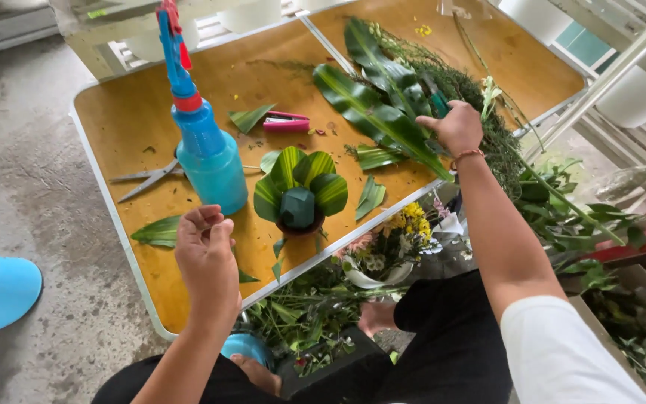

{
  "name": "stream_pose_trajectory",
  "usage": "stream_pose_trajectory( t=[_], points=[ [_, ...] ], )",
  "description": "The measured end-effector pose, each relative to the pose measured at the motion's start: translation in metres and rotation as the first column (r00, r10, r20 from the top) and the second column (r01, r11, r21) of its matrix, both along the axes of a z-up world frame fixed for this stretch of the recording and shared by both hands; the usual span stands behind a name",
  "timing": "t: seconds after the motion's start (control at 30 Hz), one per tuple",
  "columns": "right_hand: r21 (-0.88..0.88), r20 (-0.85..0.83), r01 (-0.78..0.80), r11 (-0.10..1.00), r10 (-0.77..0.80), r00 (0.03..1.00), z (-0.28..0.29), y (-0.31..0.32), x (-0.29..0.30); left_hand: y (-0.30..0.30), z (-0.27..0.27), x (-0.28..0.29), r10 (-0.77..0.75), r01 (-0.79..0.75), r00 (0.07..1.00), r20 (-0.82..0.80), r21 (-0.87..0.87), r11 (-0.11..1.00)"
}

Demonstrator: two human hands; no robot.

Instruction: Folding and stapling green leaves around a floral foam base to create a decorative arrangement.

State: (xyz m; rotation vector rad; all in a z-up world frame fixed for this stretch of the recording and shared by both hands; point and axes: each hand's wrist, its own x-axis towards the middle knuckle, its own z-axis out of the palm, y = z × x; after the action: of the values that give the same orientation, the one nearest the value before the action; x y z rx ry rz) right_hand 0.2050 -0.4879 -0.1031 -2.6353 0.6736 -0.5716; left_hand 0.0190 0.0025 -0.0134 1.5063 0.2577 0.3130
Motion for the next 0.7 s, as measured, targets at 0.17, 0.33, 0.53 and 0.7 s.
stream_pose_trajectory(
  t=[0.17, 0.33, 0.53, 0.7],
  points=[
    [0.141, -0.132, -0.034, 0.989, 0.053, 0.99, 0.016, 0.009, 0.013, 0.003, 0.007, 0.0, -0.005, 0.004, 1.0, -0.03, -0.028, 1.0],
    [0.413, -0.092, -0.049, 0.909, 0.095, 0.991, 0.053, 0.011, 0.0, 0.009, 0.012, 0.005, -0.038, 0.024, 0.989, -0.141, -0.103, 0.994],
    [0.219, 0.026, -0.095, 0.971, 0.091, 0.995, 0.052, -0.005, 0.001, 0.008, 0.012, 0.004, -0.071, 0.055, 0.986, -0.152, -0.105, 0.993],
    [0.229, 0.051, -0.078, 0.97, 0.068, 0.996, 0.059, -0.005, -0.002, 0.006, 0.009, 0.003, -0.085, 0.067, 0.984, -0.158, -0.115, 0.991]
  ],
)
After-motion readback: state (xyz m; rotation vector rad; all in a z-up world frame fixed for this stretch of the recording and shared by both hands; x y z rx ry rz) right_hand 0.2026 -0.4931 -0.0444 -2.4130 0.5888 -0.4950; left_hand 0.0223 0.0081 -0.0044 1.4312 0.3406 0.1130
